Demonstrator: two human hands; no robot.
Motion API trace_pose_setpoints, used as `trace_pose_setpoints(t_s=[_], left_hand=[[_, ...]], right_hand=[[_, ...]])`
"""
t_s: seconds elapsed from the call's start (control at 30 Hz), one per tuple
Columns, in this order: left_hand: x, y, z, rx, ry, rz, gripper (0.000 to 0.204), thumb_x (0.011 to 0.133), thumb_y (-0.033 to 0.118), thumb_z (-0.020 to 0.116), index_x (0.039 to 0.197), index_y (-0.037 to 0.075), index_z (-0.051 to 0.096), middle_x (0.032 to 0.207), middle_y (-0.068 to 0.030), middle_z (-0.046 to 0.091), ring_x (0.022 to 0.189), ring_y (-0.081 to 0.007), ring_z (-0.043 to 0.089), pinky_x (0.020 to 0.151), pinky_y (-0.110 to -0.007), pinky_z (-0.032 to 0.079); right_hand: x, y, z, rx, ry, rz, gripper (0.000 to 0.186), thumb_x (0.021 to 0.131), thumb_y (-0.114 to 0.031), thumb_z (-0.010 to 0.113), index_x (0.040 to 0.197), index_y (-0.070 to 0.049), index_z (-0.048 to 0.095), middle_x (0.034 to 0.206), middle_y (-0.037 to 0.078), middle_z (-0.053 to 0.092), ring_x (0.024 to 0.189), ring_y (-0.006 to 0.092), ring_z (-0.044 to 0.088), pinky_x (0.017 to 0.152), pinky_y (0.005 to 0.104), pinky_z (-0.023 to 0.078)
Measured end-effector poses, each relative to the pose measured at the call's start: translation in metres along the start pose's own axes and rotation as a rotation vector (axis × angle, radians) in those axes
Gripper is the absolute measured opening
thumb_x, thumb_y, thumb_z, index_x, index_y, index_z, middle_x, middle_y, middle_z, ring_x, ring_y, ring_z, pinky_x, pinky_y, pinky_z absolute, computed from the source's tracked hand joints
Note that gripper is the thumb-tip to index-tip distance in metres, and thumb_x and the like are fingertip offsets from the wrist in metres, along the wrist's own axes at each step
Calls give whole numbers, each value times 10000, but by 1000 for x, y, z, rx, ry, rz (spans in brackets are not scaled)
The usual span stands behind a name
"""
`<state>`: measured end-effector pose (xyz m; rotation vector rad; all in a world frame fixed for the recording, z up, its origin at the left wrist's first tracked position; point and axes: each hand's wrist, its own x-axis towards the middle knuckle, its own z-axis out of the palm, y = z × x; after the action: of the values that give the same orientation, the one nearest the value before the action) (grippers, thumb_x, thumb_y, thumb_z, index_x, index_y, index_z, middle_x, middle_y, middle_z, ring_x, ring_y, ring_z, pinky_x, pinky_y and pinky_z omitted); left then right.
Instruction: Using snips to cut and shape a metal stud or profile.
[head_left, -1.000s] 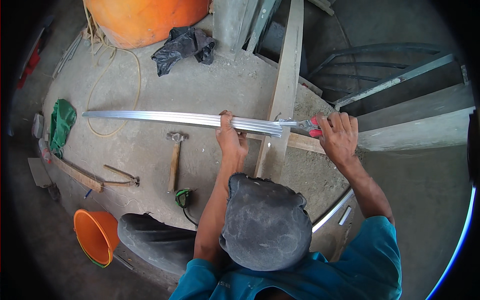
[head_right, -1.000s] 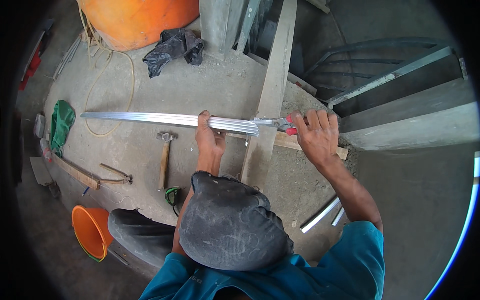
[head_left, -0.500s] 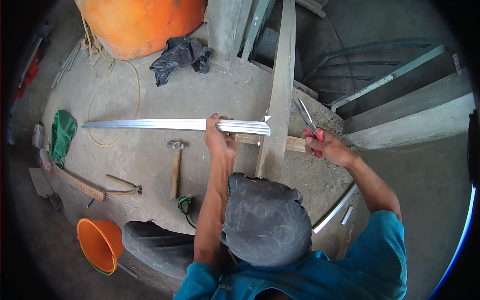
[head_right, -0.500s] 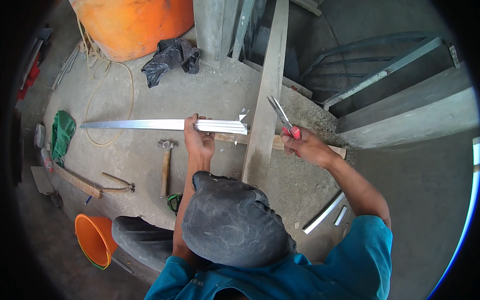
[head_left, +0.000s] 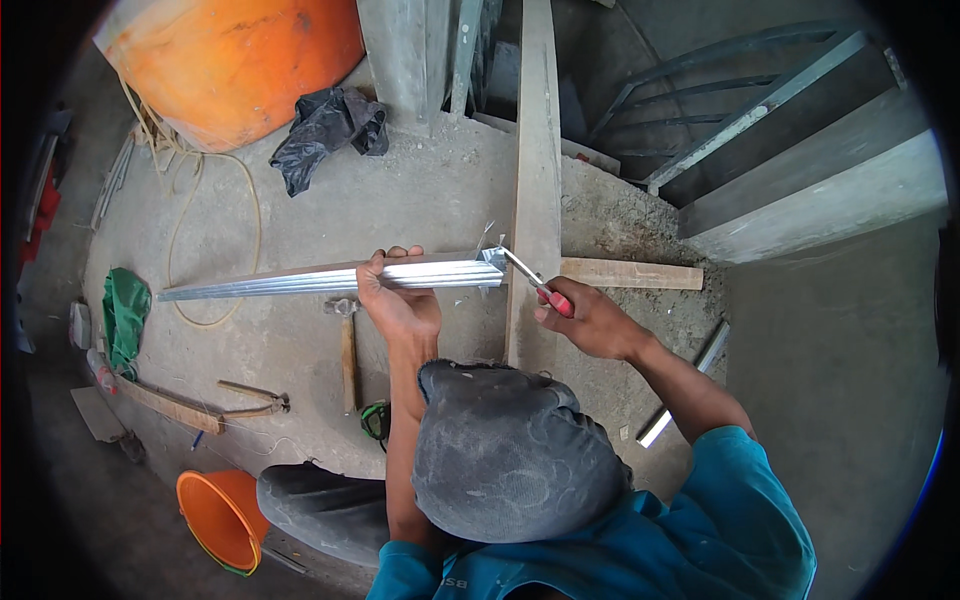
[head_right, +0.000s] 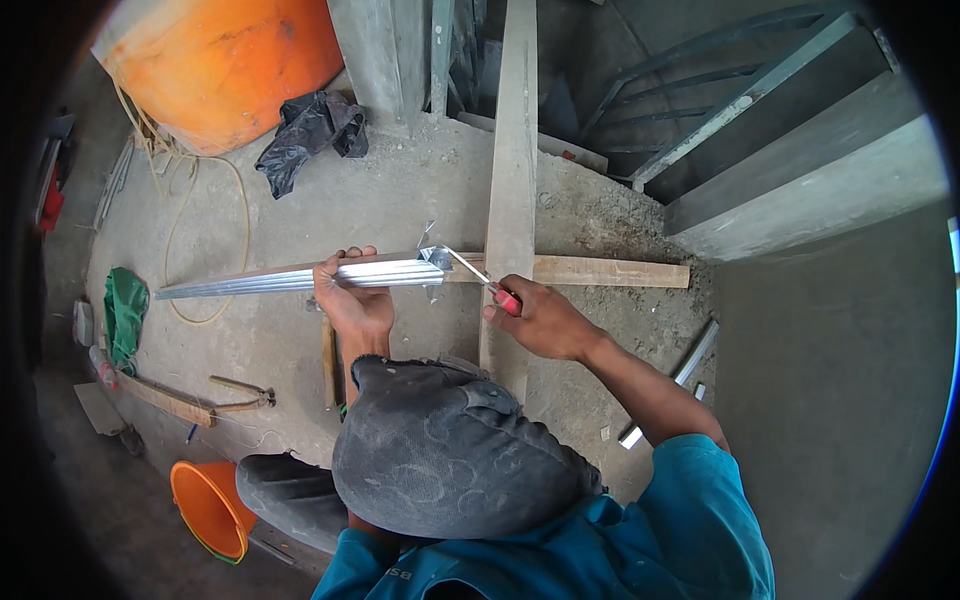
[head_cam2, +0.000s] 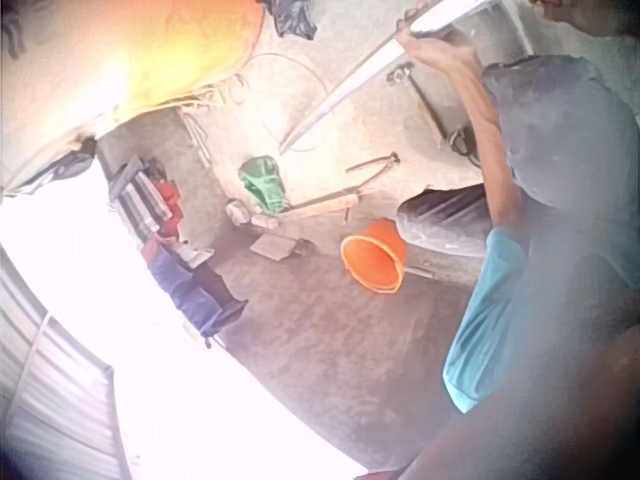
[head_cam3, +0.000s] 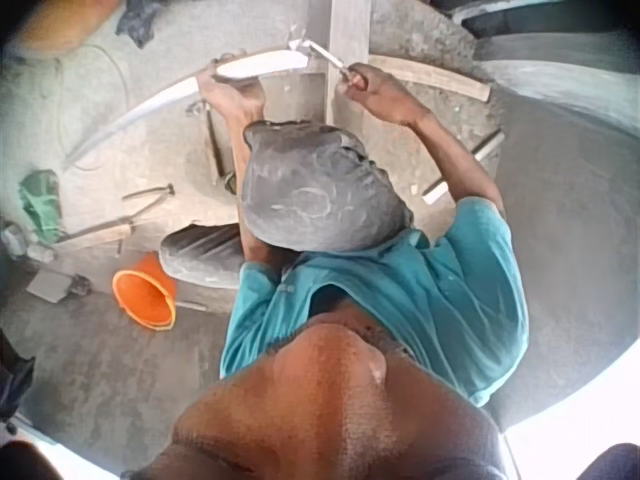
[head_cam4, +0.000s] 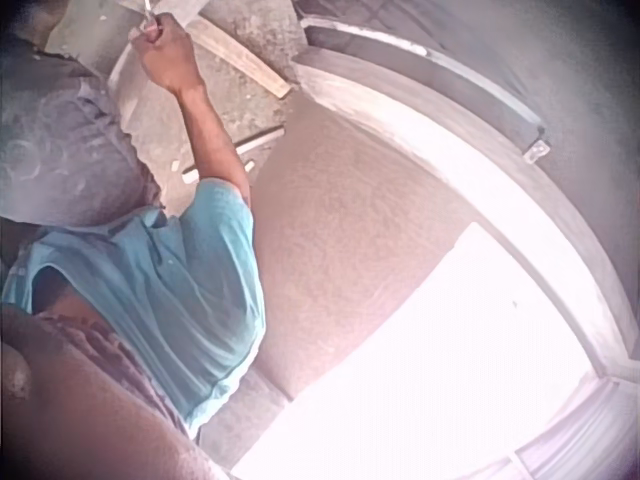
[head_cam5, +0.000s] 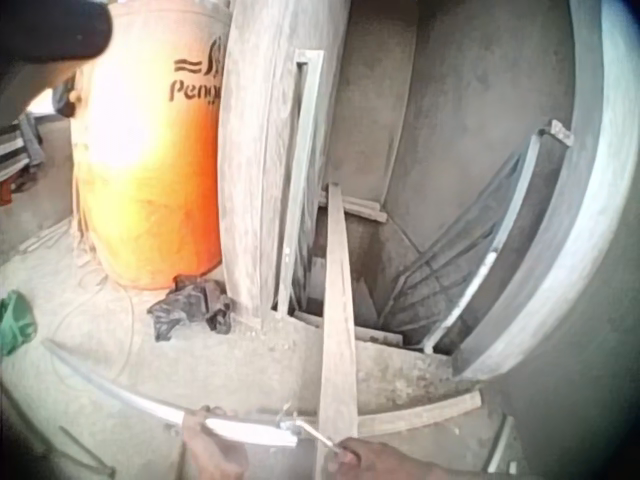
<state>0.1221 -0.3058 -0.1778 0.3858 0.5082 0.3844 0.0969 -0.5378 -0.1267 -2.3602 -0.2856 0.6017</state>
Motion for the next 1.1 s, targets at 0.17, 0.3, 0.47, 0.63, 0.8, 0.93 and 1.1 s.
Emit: trace_pose_setpoints(t_s=[0.17,0.3,0.47,0.63,0.8,0.93,1.1], left_hand=[[-3,2,-2,-11,-10,9,167,852,209,550,945,96,470,853,-73,566,883,-266,602,879,-422,457],[-1,1,-5,-27,-18,3,170,833,199,553,952,86,509,874,-75,558,934,-272,580,922,-429,455],[-2,1,-6,-8,0,11,178,831,202,552,955,83,504,878,-77,552,926,-276,574,913,-433,451],[-1,3,-7,0,-5,21,200,833,204,544,973,71,492,886,-89,541,926,-280,567,916,-447,446],[-8,6,-5,-9,9,17,82,853,191,518,867,114,492,820,-76,557,885,-270,597,884,-426,448],[-6,8,-6,-4,-23,23,142,839,195,525,917,84,487,847,-85,546,900,-276,578,893,-441,445],[-10,11,-6,3,-12,-9,149,818,195,536,924,99,493,834,-79,557,907,-276,593,882,-439,454]], right_hand=[[1,-13,-1,-46,-47,28,531,934,-477,546,1145,10,545,982,216,614,926,339,614,833,429,464],[-2,-15,6,-68,14,34,533,937,-502,531,1104,5,546,964,200,608,923,329,608,829,428,461],[-1,-13,6,-55,-18,48,533,940,-522,516,1061,-3,543,924,181,596,887,312,596,818,422,455],[1,-13,6,-31,-19,35,519,936,-527,521,1005,-14,550,885,170,588,858,305,593,801,421,456],[-4,-13,4,-95,12,47,477,922,-486,567,959,-11,564,818,128,540,785,252,532,753,407,432],[-2,-5,4,-153,22,-1,409,942,-435,561,993,-29,563,807,96,547,768,208,526,725,375,433],[-8,3,5,527,-184,131,313,978,-339,543,1131,-66,544,868,17,555,793,113,492,706,292,419]])
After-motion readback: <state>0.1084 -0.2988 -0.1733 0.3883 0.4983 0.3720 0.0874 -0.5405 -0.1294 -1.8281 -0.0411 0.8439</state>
